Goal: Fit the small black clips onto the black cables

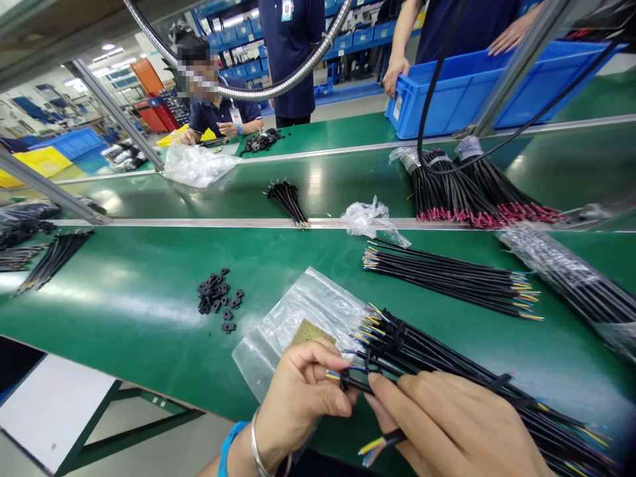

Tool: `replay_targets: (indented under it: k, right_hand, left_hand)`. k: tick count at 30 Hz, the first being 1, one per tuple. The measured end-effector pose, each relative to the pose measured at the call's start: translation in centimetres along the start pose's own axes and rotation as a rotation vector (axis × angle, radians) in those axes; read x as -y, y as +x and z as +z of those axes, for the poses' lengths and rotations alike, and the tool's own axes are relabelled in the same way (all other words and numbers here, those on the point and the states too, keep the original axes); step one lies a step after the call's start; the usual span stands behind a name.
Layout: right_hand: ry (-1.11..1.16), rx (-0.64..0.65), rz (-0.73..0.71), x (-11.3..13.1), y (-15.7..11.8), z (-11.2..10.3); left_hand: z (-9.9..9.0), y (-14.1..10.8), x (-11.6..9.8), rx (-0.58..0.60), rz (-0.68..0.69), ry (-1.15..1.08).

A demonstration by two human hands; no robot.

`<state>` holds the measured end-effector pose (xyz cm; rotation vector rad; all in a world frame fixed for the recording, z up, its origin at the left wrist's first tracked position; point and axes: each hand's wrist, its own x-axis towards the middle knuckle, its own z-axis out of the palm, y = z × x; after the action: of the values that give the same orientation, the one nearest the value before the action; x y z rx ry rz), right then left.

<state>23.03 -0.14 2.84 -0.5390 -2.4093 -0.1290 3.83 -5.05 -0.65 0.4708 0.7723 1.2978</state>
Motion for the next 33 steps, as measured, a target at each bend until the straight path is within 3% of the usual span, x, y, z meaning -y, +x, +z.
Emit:
replay_targets:
  k: [7, 11, 14, 18, 22, 25, 28, 33]
  right_hand:
    - [-0.055, 0.055, -0.043, 0.4, -0.1, -0.4]
    - [0.041, 0.020, 0.081, 1.1, 0.2, 0.2]
    - [0.098, -0.037, 0.144, 1.6, 0.2, 0.6]
    - [0.160, 0.044, 0.212, 1.8, 0.0, 0.5]
    - [0.243, 0.057, 0.213, 1.1, 0.4, -0.2]
    - [0.303, 0.143, 0.202, 0.4, 0.8, -0.7]
    - [0.333, 0.204, 0.210, 0.1, 0.8, -0.7]
    - [0.380, 0.189, 0.211, 0.2, 0.1, 0.0]
  left_hand:
    - [-0.4, 0.1, 0.0, 0.077, 0.072, 0.134]
    - [-0.3, 0.3, -0.6, 0.077, 0.193, 0.358]
    - [-0.4, 0.6, -1.0, 0.150, 0.274, 0.531]
    - [-0.2, 0.7, -1.0, 0.221, 0.372, 0.642]
    - [0.4, 0.5, -0.9, 0.117, 0.285, 0.608]
    - [0.8, 0.4, -1.0, 0.056, 0.232, 0.584]
    - [0.9, 0.4, -0.9, 0.085, 0.236, 0.629]
    - [1.0, 0.7, -0.8, 0.098, 0.222, 0.631]
